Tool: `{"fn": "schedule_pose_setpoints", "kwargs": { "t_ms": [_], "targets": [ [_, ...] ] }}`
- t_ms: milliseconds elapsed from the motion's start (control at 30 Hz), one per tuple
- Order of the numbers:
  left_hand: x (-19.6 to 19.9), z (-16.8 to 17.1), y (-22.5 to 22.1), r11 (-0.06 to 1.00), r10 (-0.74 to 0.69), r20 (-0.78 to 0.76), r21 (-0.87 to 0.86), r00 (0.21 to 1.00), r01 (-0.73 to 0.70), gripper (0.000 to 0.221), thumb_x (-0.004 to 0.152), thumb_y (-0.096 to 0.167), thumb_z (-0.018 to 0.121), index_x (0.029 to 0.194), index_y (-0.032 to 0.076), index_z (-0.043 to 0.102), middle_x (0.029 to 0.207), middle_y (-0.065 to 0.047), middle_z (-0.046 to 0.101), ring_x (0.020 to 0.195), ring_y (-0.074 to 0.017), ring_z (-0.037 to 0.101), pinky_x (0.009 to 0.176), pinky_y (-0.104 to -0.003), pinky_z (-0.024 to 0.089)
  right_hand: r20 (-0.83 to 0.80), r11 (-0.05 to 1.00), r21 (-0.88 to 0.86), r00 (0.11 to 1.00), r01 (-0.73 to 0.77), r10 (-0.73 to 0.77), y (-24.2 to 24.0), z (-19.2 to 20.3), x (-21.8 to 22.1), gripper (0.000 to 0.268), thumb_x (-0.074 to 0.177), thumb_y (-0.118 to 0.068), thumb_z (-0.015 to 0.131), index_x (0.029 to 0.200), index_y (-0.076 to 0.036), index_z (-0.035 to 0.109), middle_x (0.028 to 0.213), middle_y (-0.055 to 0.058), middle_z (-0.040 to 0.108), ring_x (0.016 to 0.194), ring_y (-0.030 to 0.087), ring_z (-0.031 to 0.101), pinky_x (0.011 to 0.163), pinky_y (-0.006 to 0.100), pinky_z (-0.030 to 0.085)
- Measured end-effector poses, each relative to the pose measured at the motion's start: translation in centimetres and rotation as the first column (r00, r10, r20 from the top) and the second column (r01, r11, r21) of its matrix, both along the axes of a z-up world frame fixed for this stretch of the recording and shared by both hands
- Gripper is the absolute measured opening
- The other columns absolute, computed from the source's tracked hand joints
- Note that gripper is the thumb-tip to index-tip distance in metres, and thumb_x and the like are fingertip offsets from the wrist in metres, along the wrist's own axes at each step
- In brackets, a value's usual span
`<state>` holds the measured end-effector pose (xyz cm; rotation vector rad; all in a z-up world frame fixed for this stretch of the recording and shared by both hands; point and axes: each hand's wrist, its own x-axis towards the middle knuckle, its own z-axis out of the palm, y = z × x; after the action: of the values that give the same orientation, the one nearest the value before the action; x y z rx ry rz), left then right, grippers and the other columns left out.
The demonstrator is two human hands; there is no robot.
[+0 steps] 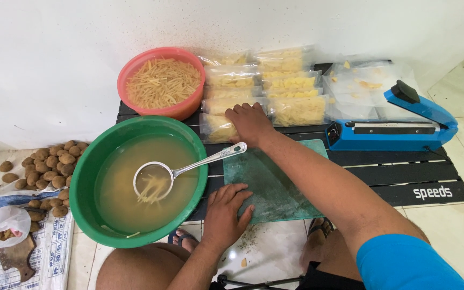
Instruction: The person places pieces of fruit into a plastic bag, uses a heat sealer to seal the opening, and repeats this for multiple bags on a table. The person uses a small strainer to transfer some items from a bowl of liquid into a bag.
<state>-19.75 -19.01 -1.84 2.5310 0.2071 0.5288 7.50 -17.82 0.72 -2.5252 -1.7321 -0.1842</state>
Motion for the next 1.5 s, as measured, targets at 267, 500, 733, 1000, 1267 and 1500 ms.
{"fn": "schedule_pose_setpoints", "kwargs": {
  "t_ms": [267,500,733,1000,1267,1500],
  "targets": [
    [0.0,0.0,0.0,1.0,-0.004,0.013,-0.009,1.0,0.004,0.032,0.088,0.025,0.071,0.116,0.01,0.071,0.132,-0.002,0.064,0.125,-0.0232,0.055,0.105,-0.042,0.038,-0.009,0.918,0.364,0.985,-0.158,0.173,-2.0,-1.0,-1.4,0.063,0.074,-0.026,0.079,0.131,-0.013,0.055,0.128,0.006,0.054,0.112,0.026,0.054,0.097,0.042,0.037],
    [0.0,0.1,-0.1,1.0,0.0,0.055,0.001,0.999,0.0,0.032,0.086,0.024,0.072,0.115,0.01,0.071,0.131,-0.001,0.065,0.122,-0.0229,0.057,0.102,-0.04,0.04,0.132,0.927,0.326,0.98,-0.187,0.152,-3.2,-1.4,-1.3,0.086,0.08,-0.044,0.077,0.153,-0.012,0.044,0.154,0.012,0.046,0.138,0.031,0.044,0.116,0.05,0.027],
    [0.0,-0.2,0.0,1.0,0.0,0.005,0.005,1.0,0.0,0.033,0.088,0.026,0.071,0.118,0.011,0.07,0.135,0.0,0.062,0.125,-0.0226,0.054,0.104,-0.041,0.038,0.086,0.96,0.258,0.992,-0.112,0.092,-5.4,0.6,-0.8,0.077,0.092,-0.048,0.067,0.155,-0.014,0.04,0.164,0.011,0.033,0.149,0.031,0.033,0.122,0.053,0.02],
    [0.0,0.0,-0.2,1.0,0.018,0.055,-0.009,0.998,-0.018,0.033,0.086,0.025,0.073,0.117,0.012,0.071,0.134,0.001,0.063,0.123,-0.023,0.056,0.104,-0.041,0.039,0.086,0.866,0.497,0.989,0.061,-0.119,-12.6,4.1,4.7,0.031,0.089,-0.02,0.07,0.117,-0.007,0.067,0.127,0.008,0.062,0.113,0.029,0.057,0.101,0.045,0.038],
    [0.2,-0.4,-0.3,1.0,0.022,0.028,-0.003,0.999,-0.022,0.033,0.087,0.026,0.072,0.117,0.013,0.071,0.135,0.001,0.063,0.124,-0.0228,0.055,0.104,-0.041,0.039,0.088,0.924,0.382,0.995,0.003,-0.04,-14.6,3.8,4.6,0.031,0.084,-0.021,0.073,0.113,-0.01,0.07,0.131,0.007,0.063,0.116,0.027,0.058,0.101,0.043,0.037],
    [0.2,-0.6,-0.2,0.999,0.037,0.016,-0.005,0.999,-0.037,0.034,0.085,0.026,0.073,0.117,0.013,0.072,0.135,0.0,0.063,0.125,-0.0228,0.056,0.105,-0.042,0.039,0.015,0.937,0.339,0.997,-0.081,0.081,-10.7,3.0,0.5,0.041,0.085,-0.02,0.071,0.124,-0.009,0.066,0.14,0.011,0.06,0.126,0.029,0.056,0.105,0.047,0.039]
  ]
}}
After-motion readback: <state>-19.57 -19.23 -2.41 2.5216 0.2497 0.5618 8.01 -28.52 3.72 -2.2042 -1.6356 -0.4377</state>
